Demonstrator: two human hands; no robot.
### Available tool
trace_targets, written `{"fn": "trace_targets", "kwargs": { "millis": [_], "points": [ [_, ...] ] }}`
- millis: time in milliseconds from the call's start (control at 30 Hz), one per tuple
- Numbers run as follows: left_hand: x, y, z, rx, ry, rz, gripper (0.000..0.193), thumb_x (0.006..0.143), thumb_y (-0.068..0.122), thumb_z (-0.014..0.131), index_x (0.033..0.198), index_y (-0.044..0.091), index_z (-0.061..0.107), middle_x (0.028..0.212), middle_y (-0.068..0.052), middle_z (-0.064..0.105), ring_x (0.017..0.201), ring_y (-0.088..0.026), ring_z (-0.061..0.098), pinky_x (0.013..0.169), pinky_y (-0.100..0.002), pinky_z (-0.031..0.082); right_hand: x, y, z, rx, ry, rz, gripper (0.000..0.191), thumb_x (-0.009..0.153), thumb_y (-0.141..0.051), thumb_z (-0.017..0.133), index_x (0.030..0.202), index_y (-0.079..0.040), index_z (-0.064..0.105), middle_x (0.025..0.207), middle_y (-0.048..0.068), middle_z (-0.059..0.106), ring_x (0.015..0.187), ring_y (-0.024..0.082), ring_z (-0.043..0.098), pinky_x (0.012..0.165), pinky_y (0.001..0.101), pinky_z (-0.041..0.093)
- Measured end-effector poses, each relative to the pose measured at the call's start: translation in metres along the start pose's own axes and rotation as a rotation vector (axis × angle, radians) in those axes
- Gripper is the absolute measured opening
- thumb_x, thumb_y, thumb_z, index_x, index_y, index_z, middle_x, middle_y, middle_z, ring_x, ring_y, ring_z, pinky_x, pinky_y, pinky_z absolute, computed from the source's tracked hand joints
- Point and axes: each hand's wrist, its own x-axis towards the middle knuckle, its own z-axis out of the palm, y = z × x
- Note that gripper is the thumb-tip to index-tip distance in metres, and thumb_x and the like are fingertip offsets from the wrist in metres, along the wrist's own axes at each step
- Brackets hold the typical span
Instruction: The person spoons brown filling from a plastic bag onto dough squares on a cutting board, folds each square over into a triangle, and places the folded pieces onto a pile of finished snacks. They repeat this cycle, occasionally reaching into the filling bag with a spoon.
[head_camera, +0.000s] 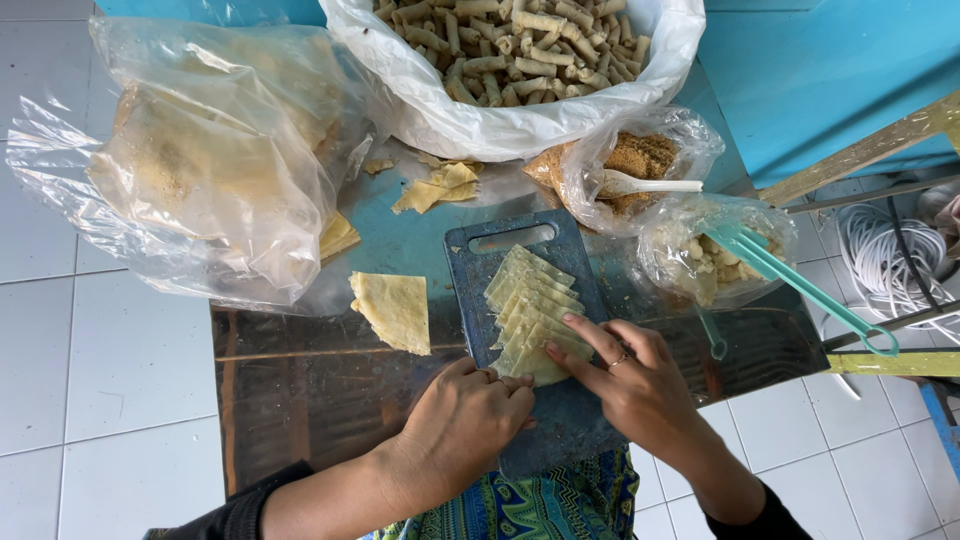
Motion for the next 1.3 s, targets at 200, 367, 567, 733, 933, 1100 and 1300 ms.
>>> {"fn": "trace_targets", "kwargs": {
  "millis": [200, 367, 567, 733, 933, 1100, 1300],
  "points": [
    [0.008, 0.004, 0.008, 0.0, 0.22, -0.092, 0.029, 0.085, 0.03, 0.074, 0.095, 0.005, 0.062, 0.089, -0.009, 0.068, 0.086, -0.026, 0.07, 0.077, -0.04, 0.052, 0.012, 0.033, -0.024, 0.05, 0.089, -0.036, 0.022, 0.076, 0.005, 0.067, 0.08, -0.016, 0.071, 0.127, -0.003, 0.064, 0.118, 0.031, 0.055, 0.097, 0.0444, 0.046],
    [0.017, -0.002, 0.017, 0.012, 0.245, -0.227, 0.036, 0.09, 0.035, 0.072, 0.098, 0.002, 0.059, 0.092, -0.013, 0.063, 0.087, -0.031, 0.063, 0.075, -0.044, 0.049, 0.062, 0.097, -0.043, -0.033, 0.308, 0.233, 0.018, 0.101, -0.002, 0.067, 0.117, -0.009, 0.071, 0.12, 0.008, 0.065, 0.114, 0.031, 0.056, 0.103, 0.0442, 0.045],
    [0.024, 0.0, 0.019, 0.015, 0.275, -0.208, 0.024, 0.093, 0.028, 0.067, 0.098, 0.006, 0.06, 0.095, -0.012, 0.061, 0.091, -0.031, 0.06, 0.079, -0.043, 0.047, 0.099, 0.125, -0.033, -0.231, 0.115, 0.37, 0.031, 0.094, -0.029, 0.078, 0.118, -0.009, 0.072, 0.106, 0.01, 0.072, 0.102, 0.031, 0.059, 0.088, 0.0466, 0.04],
    [0.03, -0.007, 0.021, -0.025, 0.264, -0.237, 0.022, 0.094, 0.027, 0.066, 0.099, 0.007, 0.061, 0.094, -0.011, 0.061, 0.092, -0.031, 0.06, 0.079, -0.044, 0.047, 0.096, 0.13, -0.015, -0.211, 0.126, 0.332, 0.024, 0.094, -0.024, 0.075, 0.115, -0.013, 0.074, 0.104, 0.007, 0.072, 0.103, 0.028, 0.06, 0.091, 0.0442, 0.039],
    [0.035, -0.01, 0.018, -0.025, 0.262, -0.221, 0.024, 0.09, 0.027, 0.069, 0.1, 0.007, 0.061, 0.097, -0.012, 0.06, 0.093, -0.032, 0.059, 0.08, -0.045, 0.046, 0.095, 0.142, -0.009, -0.125, 0.215, 0.328, 0.014, 0.099, -0.017, 0.074, 0.113, -0.015, 0.075, 0.099, 0.004, 0.069, 0.1, 0.027, 0.06, 0.092, 0.0441, 0.039],
    [0.041, -0.01, 0.013, -0.046, 0.291, -0.2, 0.018, 0.089, 0.021, 0.07, 0.099, 0.008, 0.063, 0.098, -0.01, 0.06, 0.092, -0.03, 0.058, 0.08, -0.044, 0.047, 0.101, 0.142, -0.001, -0.042, 0.247, 0.312, 0.01, 0.098, -0.014, 0.072, 0.108, -0.014, 0.076, 0.093, 0.004, 0.067, 0.099, 0.026, 0.06, 0.093, 0.0432, 0.039],
    [0.045, -0.007, 0.005, -0.174, 0.318, -0.221, 0.013, 0.086, 0.018, 0.074, 0.093, 0.011, 0.064, 0.091, -0.006, 0.063, 0.087, -0.028, 0.06, 0.077, -0.042, 0.048, 0.092, 0.156, 0.0, -0.056, 0.3, 0.394, 0.004, 0.099, -0.014, 0.073, 0.102, -0.015, 0.075, 0.093, 0.004, 0.068, 0.096, 0.027, 0.061, 0.091, 0.0441, 0.038]
  ]
}}
